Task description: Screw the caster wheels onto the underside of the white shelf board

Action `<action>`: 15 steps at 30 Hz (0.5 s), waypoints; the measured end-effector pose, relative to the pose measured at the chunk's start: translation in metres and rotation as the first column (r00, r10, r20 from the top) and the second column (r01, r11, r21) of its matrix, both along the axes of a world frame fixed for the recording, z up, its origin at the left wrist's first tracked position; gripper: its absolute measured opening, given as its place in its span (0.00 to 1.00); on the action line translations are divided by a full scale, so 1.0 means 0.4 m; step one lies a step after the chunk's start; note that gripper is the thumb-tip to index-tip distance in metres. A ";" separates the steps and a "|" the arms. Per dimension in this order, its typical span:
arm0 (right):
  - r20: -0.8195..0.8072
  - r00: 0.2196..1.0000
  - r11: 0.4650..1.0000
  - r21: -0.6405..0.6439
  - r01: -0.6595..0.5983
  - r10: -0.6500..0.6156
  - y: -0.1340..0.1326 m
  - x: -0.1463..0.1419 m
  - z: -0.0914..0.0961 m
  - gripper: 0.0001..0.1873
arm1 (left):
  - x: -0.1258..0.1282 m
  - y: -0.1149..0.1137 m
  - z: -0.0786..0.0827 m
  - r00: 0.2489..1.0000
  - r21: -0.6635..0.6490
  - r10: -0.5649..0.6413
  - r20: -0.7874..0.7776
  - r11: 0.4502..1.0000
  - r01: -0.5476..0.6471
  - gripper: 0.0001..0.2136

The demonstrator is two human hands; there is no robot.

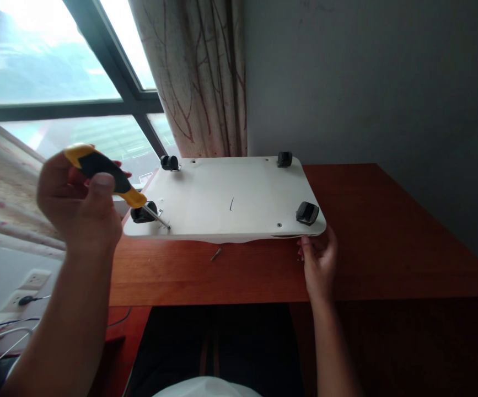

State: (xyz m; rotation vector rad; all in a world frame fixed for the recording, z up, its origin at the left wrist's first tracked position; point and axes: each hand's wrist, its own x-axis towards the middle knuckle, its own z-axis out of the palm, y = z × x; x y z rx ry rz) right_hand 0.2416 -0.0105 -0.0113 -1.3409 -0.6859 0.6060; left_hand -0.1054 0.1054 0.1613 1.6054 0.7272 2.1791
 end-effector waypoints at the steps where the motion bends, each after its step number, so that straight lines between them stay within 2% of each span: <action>1: 0.000 1.000 1.000 -0.002 -0.001 0.001 0.000 0.000 0.000 0.46 | 0.001 -0.002 0.002 1.000 0.000 -0.016 -0.017 1.000 0.016 0.21; 6: 0.007 1.000 1.000 -0.010 0.001 -0.001 -0.002 0.001 0.000 0.47 | -0.004 -0.006 0.008 0.989 -0.042 -0.144 -0.038 0.989 0.143 0.17; 11: -0.004 1.000 1.000 -0.002 0.007 -0.007 -0.001 0.001 -0.004 0.46 | -0.032 0.002 0.008 0.962 -0.107 -0.274 -0.017 0.957 0.271 0.17; 15: -0.005 1.000 1.000 0.009 0.011 -0.011 0.001 0.003 -0.010 0.46 | -0.046 0.001 0.006 0.947 -0.134 -0.318 -0.044 0.941 0.310 0.16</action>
